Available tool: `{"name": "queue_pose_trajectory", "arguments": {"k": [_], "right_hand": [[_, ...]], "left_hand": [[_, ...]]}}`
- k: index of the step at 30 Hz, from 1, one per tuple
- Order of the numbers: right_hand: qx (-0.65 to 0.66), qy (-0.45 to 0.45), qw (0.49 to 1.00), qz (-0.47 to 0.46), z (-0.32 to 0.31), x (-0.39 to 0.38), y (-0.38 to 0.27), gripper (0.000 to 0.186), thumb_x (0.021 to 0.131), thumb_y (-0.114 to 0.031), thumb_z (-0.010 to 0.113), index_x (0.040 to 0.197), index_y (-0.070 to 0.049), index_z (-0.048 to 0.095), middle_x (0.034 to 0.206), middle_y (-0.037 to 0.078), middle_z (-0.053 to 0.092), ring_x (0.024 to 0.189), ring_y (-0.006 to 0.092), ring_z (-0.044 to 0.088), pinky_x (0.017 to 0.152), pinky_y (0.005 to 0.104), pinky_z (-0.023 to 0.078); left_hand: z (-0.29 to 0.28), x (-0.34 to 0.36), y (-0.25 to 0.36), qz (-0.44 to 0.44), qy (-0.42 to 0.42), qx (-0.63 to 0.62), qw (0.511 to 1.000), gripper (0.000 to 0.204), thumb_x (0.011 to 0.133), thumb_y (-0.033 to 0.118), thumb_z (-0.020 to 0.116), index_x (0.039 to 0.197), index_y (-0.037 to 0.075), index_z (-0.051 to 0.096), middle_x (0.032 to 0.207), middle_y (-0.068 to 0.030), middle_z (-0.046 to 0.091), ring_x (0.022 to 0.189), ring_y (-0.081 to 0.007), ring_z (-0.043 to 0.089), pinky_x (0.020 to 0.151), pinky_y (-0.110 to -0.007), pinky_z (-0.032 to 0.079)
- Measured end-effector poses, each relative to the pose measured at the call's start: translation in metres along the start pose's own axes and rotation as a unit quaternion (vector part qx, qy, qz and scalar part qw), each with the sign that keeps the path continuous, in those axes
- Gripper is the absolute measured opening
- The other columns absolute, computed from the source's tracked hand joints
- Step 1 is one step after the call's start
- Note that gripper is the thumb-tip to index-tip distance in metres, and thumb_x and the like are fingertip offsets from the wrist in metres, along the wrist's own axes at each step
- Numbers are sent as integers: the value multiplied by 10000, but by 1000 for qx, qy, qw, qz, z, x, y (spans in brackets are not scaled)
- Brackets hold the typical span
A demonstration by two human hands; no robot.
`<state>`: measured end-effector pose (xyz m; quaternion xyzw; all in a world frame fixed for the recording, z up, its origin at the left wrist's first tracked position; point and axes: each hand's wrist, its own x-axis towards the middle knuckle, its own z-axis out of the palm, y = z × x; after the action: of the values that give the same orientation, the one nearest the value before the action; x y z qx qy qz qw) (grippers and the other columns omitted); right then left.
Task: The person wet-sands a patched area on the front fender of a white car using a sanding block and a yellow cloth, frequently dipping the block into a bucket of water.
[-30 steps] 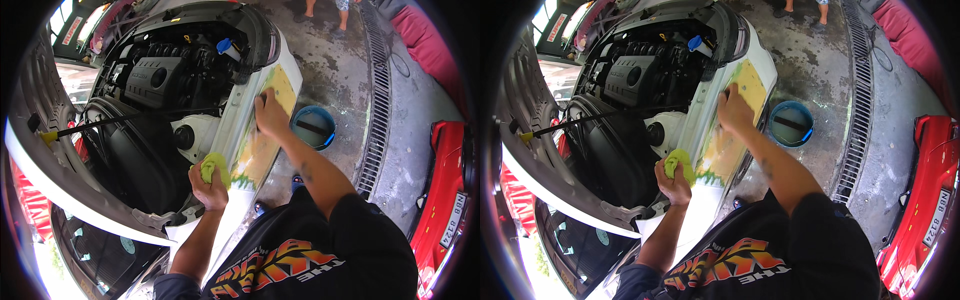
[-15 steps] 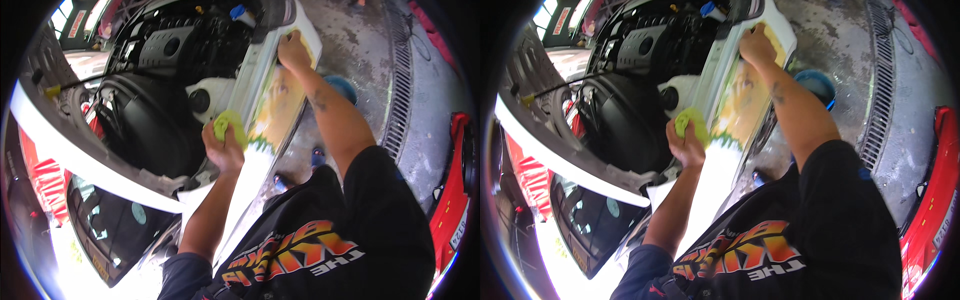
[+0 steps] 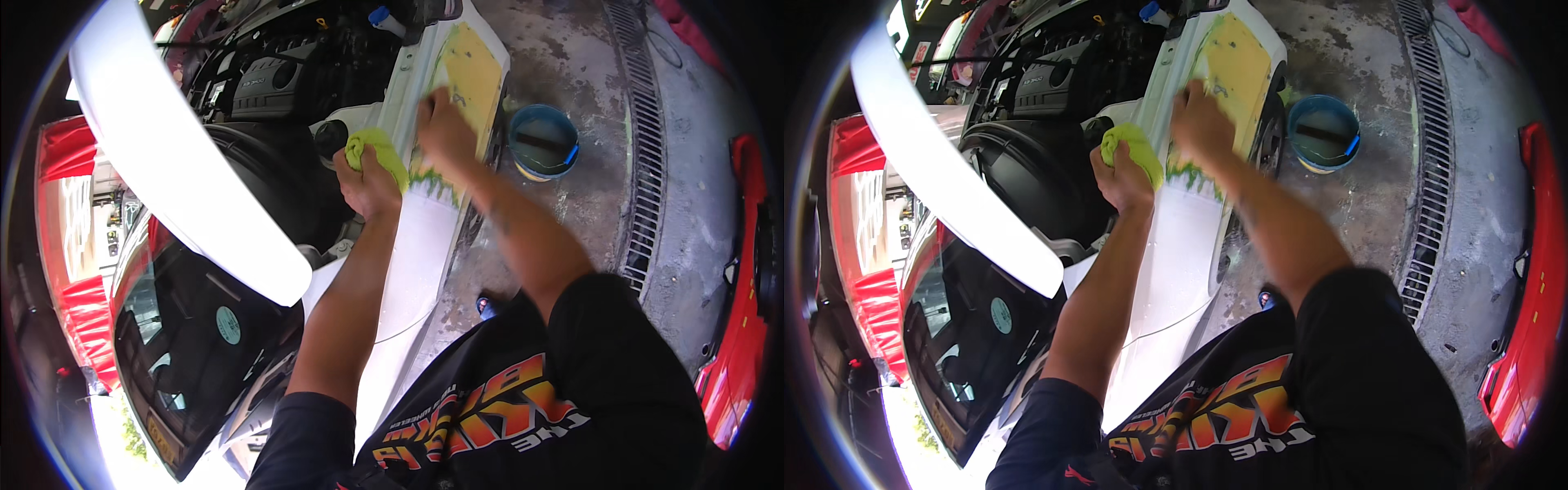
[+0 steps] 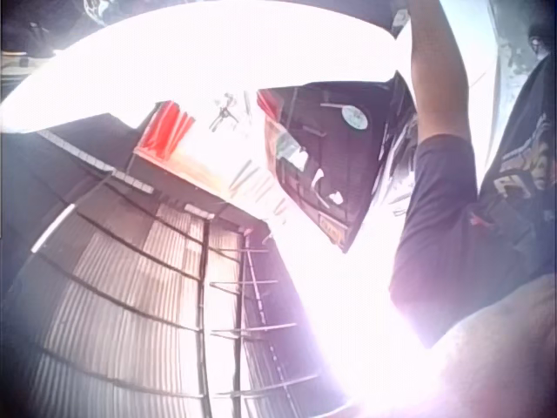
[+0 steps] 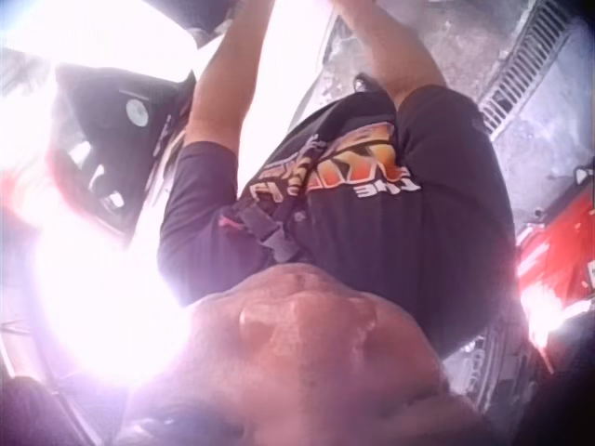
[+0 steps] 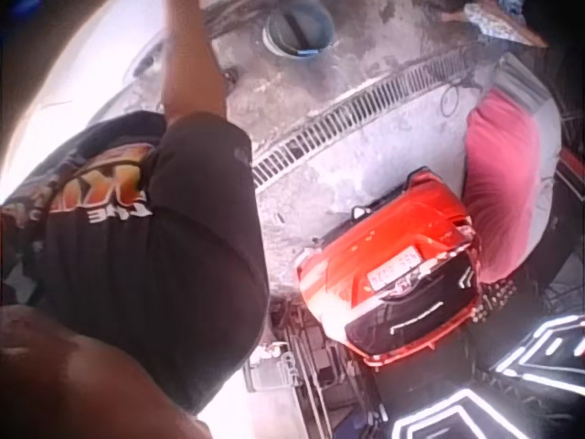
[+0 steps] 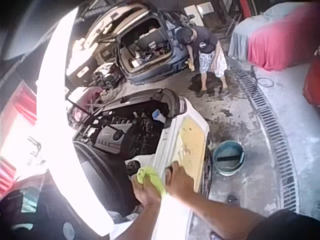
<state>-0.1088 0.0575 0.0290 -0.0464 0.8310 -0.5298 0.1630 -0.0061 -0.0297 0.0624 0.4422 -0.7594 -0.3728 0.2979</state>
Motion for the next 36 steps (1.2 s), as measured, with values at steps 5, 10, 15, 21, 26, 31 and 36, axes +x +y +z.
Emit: {"name": "queue_pose_trajectory", "arguments": {"k": [5, 10, 15, 21, 26, 31, 36], "right_hand": [[-56, -127, 980, -141, 38, -188, 49, 311, 1070, -335, 584, 1297, -126, 547, 1212, 206, 680, 973, 472, 710, 843, 543, 578], [-90, -19, 994, -54, -37, -187, 174, 362, 1062, -375, 590, 1308, -109, 568, 1191, 213, 704, 1068, 446, 707, 927, 533, 551], [-81, 178, 975, 109, -193, -179, 295, 391, 1047, -392, 591, 1292, -87, 577, 1186, 262, 716, 1117, 483, 685, 967, 538, 522], [-26, 297, 953, 44, -305, -123, 376, 369, 1070, -313, 641, 1253, 5, 600, 1150, 177, 650, 1066, 306, 621, 1000, 403, 478], [-10, 260, 964, 48, -401, -51, 421, 350, 1092, -309, 629, 1264, -5, 600, 1180, 123, 629, 1068, 245, 586, 1006, 378, 462], [5, 227, 966, 122, -500, 0, 426, 342, 1094, -303, 635, 1292, -27, 596, 1221, 103, 620, 1088, 212, 578, 1001, 357, 463], [8, 190, 970, 152, -521, 56, 383, 467, 1059, -313, 700, 1389, -34, 524, 1244, 139, 614, 1042, 212, 604, 924, 355, 512]], "left_hand": [[-16, 6, -4, 39, 10, 110, 993, 447, 899, 391, 692, 1256, 124, 665, 1228, -173, 693, 1101, -423, 691, 947, -545, 526], [-30, -33, -7, 287, -10, 162, 944, 430, 836, 314, 767, 1238, 169, 720, 1263, -158, 639, 1104, -436, 667, 944, -535, 542], [-56, -77, -39, 521, -74, 318, 788, 329, 758, 202, 776, 1087, 191, 782, 1234, -126, 645, 1046, -374, 663, 880, -495, 557], [34, -36, -16, 569, -122, 361, 729, 280, 692, 172, 775, 970, 184, 745, 1120, -88, 631, 982, -323, 649, 790, -471, 547], [173, 36, 71, 462, -180, 466, 733, 447, 800, 233, 783, 1238, 200, 698, 1270, -121, 603, 1185, -329, 642, 962, -460, 554], [288, 74, 104, 436, -170, 463, 753, 381, 834, 210, 743, 1214, 220, 721, 1283, -100, 602, 1247, -313, 615, 1002, -449, 534], [345, 67, 116, 328, -153, 430, 827, 369, 859, 188, 719, 1222, 251, 743, 1382, -90, 602, 1335, -309, 572, 1068, -458, 514]]}}
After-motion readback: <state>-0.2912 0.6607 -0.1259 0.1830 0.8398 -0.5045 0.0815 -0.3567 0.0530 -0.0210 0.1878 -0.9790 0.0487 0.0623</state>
